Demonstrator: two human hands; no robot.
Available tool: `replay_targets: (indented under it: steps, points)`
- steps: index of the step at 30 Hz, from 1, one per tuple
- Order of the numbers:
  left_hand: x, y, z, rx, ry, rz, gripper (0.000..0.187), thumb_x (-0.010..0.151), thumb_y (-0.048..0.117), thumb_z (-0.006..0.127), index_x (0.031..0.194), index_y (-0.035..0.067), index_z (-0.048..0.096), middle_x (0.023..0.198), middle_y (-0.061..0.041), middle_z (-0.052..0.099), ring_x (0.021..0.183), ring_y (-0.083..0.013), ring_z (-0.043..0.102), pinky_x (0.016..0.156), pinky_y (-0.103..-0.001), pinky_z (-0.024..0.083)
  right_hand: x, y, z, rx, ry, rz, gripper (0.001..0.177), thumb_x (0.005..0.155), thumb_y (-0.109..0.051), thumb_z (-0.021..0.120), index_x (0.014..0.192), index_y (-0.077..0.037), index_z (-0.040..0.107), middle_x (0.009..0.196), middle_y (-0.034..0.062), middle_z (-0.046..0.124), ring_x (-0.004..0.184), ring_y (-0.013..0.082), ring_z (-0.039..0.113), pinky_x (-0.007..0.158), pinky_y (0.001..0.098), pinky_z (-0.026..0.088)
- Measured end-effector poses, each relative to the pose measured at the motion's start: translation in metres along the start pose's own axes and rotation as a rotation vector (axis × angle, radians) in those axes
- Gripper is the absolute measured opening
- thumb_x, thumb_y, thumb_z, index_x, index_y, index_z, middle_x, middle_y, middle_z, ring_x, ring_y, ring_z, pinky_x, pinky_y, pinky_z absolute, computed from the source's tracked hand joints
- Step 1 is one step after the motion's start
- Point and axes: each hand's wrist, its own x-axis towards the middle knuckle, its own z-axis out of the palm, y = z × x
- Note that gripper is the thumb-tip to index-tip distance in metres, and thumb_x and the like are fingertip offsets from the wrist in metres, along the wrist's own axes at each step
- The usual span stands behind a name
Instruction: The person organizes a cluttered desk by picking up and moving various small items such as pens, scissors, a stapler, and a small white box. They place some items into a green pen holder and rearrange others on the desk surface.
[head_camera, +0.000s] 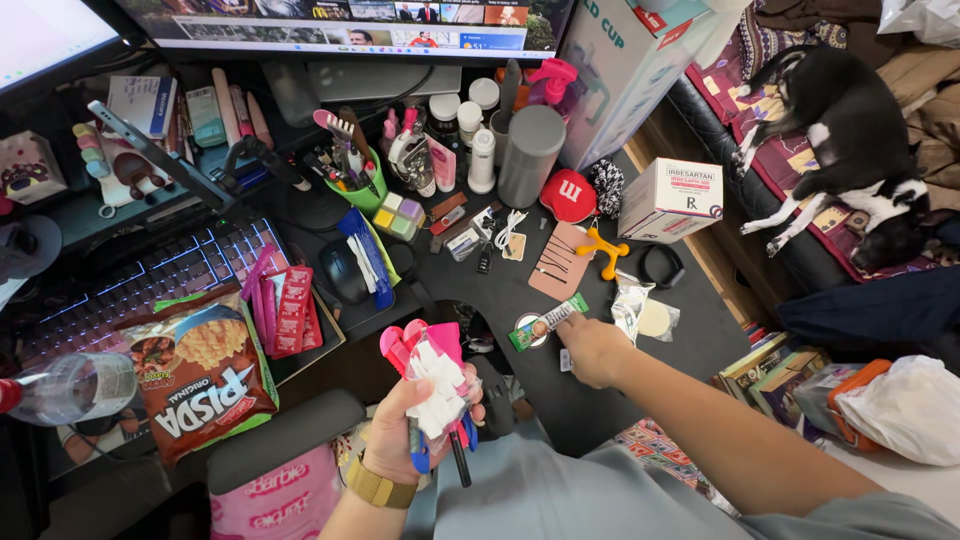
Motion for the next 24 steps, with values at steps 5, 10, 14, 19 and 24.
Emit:
replay_targets:
  steps: [5, 10, 14, 19, 24]
  points:
    - [-0.003, 0.001, -0.002, 0.001, 0.037, -0.009, 0.051, 0.082, 0.027, 0.072, 0.119, -0.003, 0.056, 0.103, -0.015, 0.062, 0.096, -0.0273, 0.063, 0.081, -0.044, 0.058, 0.011, 0.010, 0.013, 0.227, 0.037, 0.013, 0.041, 0.086, -0.011, 0.068, 0.126, -0.011, 0.057, 0.109, 0.0145, 0.069, 0.109, 0.0340, 0.066, 0.090, 0.0447, 0.053]
    - [-0.008, -0.003, -0.007, -0.003, 0.053, 0.003, 0.052, 0.081, 0.027, 0.073, 0.119, -0.005, 0.056, 0.103, -0.016, 0.063, 0.095, -0.0278, 0.065, 0.082, -0.045, 0.059, 0.047, 0.030, 0.019, 0.859, 0.223, 0.019, 0.029, 0.086, -0.016, 0.074, 0.113, -0.007, 0.067, 0.085, 0.0093, 0.072, 0.075, 0.0217, 0.069, 0.068, 0.0376, 0.055]
    - [-0.009, -0.001, -0.008, -0.006, 0.015, 0.014, 0.051, 0.084, 0.027, 0.073, 0.118, -0.007, 0.056, 0.103, -0.017, 0.063, 0.096, -0.0288, 0.066, 0.084, -0.045, 0.059, 0.078, 0.028, 0.006, 1.253, 0.170, 0.172, 0.024, 0.089, -0.014, 0.074, 0.111, -0.006, 0.069, 0.074, 0.0064, 0.064, 0.058, 0.0142, 0.059, 0.051, 0.0319, 0.048]
    - [-0.018, -0.003, -0.014, -0.014, 0.065, 0.033, 0.050, 0.081, 0.027, 0.072, 0.117, -0.004, 0.057, 0.101, -0.015, 0.064, 0.095, -0.0276, 0.067, 0.081, -0.044, 0.059, 0.088, 0.005, -0.032, 1.554, 0.187, 0.071, 0.020, 0.088, -0.013, 0.075, 0.105, -0.007, 0.068, 0.076, 0.0018, 0.066, 0.059, 0.0101, 0.061, 0.052, 0.0269, 0.052]
    - [-0.029, 0.012, -0.009, -0.036, 0.067, 0.033, 0.052, 0.081, 0.030, 0.069, 0.117, -0.006, 0.057, 0.098, -0.015, 0.064, 0.091, -0.0282, 0.066, 0.083, -0.042, 0.059, 0.054, -0.063, -0.111, 1.319, 0.248, -0.265, 0.016, 0.091, -0.014, 0.077, 0.097, -0.003, 0.066, 0.075, 0.0072, 0.067, 0.059, 0.0145, 0.063, 0.052, 0.0293, 0.050]
